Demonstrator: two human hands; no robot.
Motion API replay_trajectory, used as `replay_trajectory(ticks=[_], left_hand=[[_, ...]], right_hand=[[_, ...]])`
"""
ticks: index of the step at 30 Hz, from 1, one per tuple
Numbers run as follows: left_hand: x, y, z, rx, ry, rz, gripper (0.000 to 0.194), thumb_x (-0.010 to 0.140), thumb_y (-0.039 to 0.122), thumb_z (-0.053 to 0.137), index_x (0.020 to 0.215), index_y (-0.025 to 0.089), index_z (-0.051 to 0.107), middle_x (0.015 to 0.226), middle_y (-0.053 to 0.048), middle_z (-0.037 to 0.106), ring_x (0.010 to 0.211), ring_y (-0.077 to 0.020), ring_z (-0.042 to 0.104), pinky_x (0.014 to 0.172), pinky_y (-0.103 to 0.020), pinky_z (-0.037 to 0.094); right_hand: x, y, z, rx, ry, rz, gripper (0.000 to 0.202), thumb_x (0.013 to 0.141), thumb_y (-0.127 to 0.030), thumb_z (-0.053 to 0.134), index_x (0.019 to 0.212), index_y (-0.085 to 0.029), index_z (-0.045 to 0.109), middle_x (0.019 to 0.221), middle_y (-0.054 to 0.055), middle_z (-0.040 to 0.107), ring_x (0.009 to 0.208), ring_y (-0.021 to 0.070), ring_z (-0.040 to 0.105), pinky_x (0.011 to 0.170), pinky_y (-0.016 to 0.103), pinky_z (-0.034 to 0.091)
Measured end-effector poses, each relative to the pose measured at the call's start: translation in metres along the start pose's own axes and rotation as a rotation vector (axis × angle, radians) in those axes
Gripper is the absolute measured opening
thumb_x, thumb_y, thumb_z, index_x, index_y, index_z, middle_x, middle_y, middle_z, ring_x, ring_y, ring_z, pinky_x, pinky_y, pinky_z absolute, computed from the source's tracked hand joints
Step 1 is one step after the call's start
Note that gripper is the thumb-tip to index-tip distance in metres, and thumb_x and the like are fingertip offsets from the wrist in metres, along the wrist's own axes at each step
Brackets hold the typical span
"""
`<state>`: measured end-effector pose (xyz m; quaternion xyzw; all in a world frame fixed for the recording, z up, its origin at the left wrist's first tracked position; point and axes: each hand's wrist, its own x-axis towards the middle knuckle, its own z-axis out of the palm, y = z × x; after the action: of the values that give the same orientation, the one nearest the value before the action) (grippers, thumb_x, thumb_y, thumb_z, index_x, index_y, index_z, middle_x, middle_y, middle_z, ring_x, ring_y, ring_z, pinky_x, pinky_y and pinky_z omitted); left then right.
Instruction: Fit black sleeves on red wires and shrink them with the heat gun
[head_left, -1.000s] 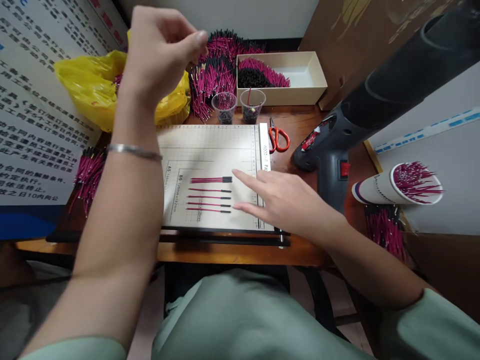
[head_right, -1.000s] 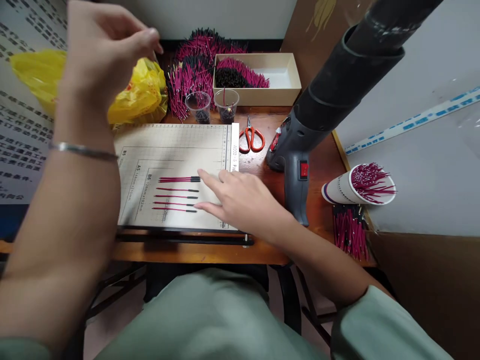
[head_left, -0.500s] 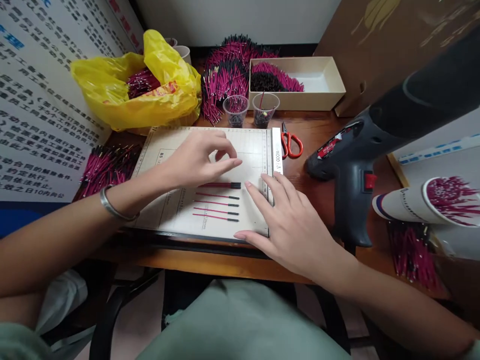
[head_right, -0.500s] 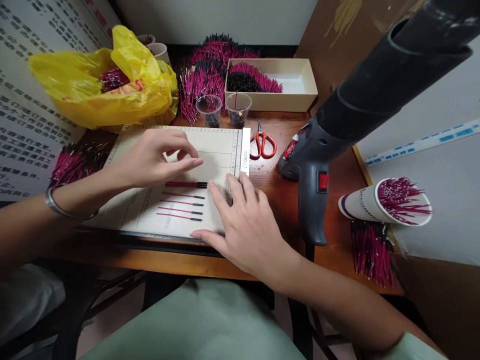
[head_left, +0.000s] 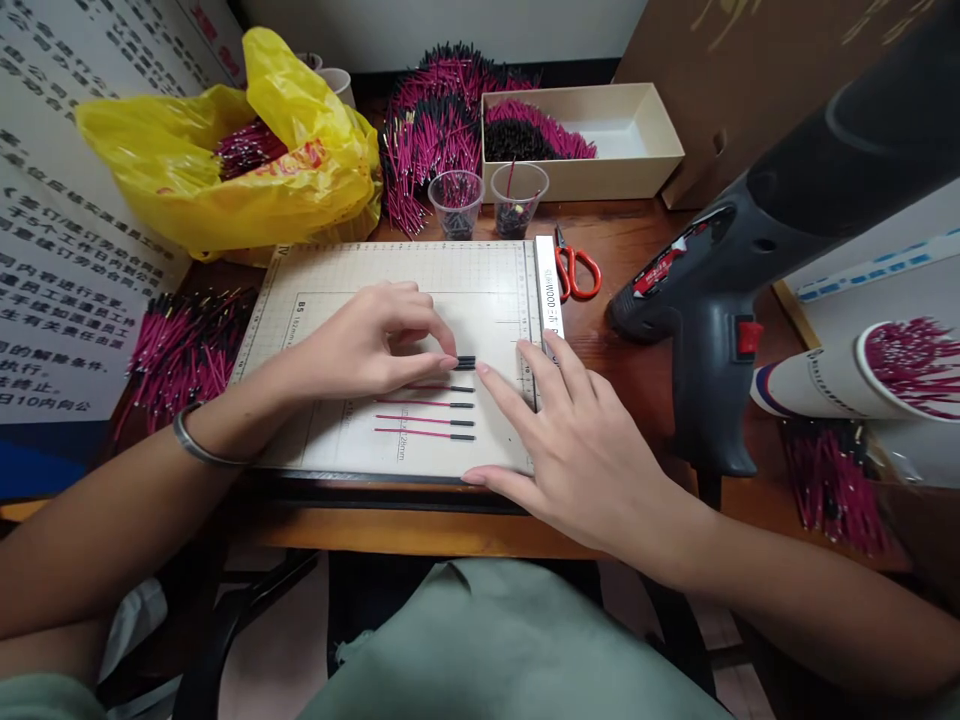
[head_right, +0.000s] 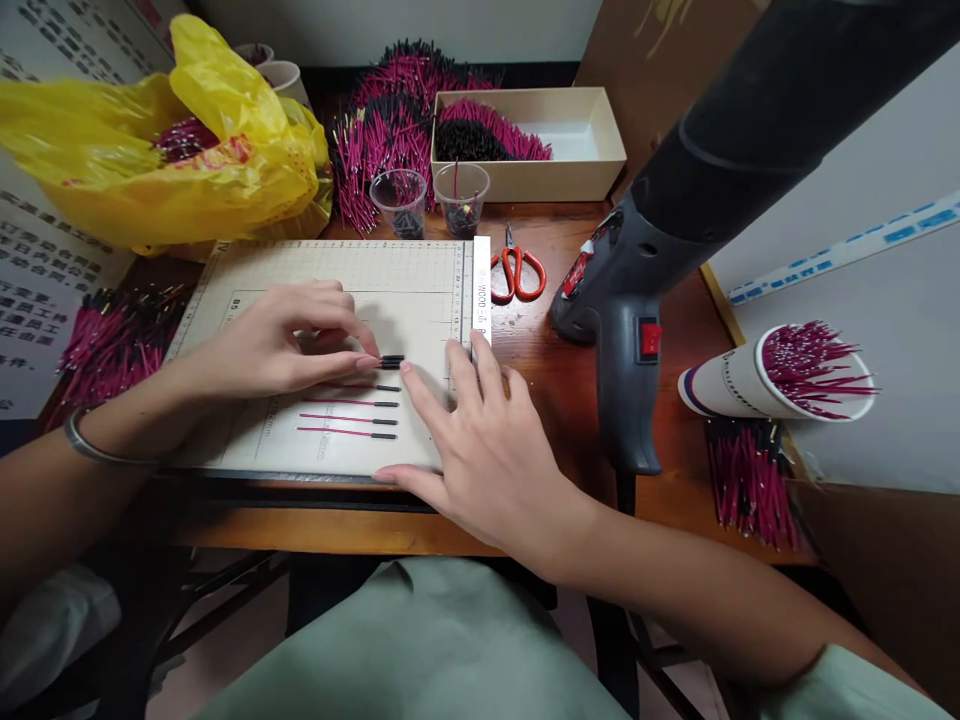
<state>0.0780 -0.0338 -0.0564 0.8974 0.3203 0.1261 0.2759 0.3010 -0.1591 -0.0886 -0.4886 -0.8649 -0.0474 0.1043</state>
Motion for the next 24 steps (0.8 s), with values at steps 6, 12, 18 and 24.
replay_trajectory(ticks=[6,12,18,24], left_hand=[[-0.003,-0.004,-0.001,0.034,-0.026,0.013,0.026,0.09,0.042,0.061,0.077,0.024,0.075,0.062,0.0,0.057,0.066,-0.0169,0.051,0.075,-0.033,0.039],[-0.006,-0.01,0.001,0.121,-0.052,0.126,0.027,0.097,0.036,0.06,0.084,0.021,0.079,0.064,0.001,0.055,0.068,-0.0155,0.047,0.074,-0.031,0.033],[-0.007,-0.021,0.004,0.165,0.051,0.242,0.024,0.099,0.035,0.063,0.089,0.022,0.081,0.064,0.001,0.057,0.067,-0.0158,0.043,0.072,-0.032,0.03],[-0.006,-0.022,0.004,0.253,0.115,0.314,0.024,0.101,0.033,0.061,0.094,0.023,0.081,0.078,-0.002,0.07,0.073,-0.0177,0.047,0.073,-0.035,0.029]], right_hand=[[-0.001,-0.001,0.0,-0.038,-0.02,0.012,0.086,0.096,-0.076,0.04,0.149,-0.01,0.057,0.147,0.034,0.054,0.141,0.0528,0.05,0.101,0.059,0.054],[0.0,-0.003,-0.003,-0.045,-0.088,0.034,0.085,0.098,-0.074,0.036,0.151,-0.011,0.054,0.151,0.033,0.052,0.145,0.0514,0.046,0.106,0.059,0.051],[0.001,-0.004,-0.003,-0.039,-0.091,0.043,0.085,0.098,-0.074,0.037,0.152,-0.01,0.053,0.151,0.033,0.052,0.146,0.0516,0.046,0.107,0.059,0.051],[0.0,-0.004,-0.005,-0.017,-0.08,0.04,0.082,0.098,-0.072,0.04,0.151,-0.011,0.055,0.151,0.033,0.052,0.145,0.0528,0.047,0.107,0.062,0.051]])
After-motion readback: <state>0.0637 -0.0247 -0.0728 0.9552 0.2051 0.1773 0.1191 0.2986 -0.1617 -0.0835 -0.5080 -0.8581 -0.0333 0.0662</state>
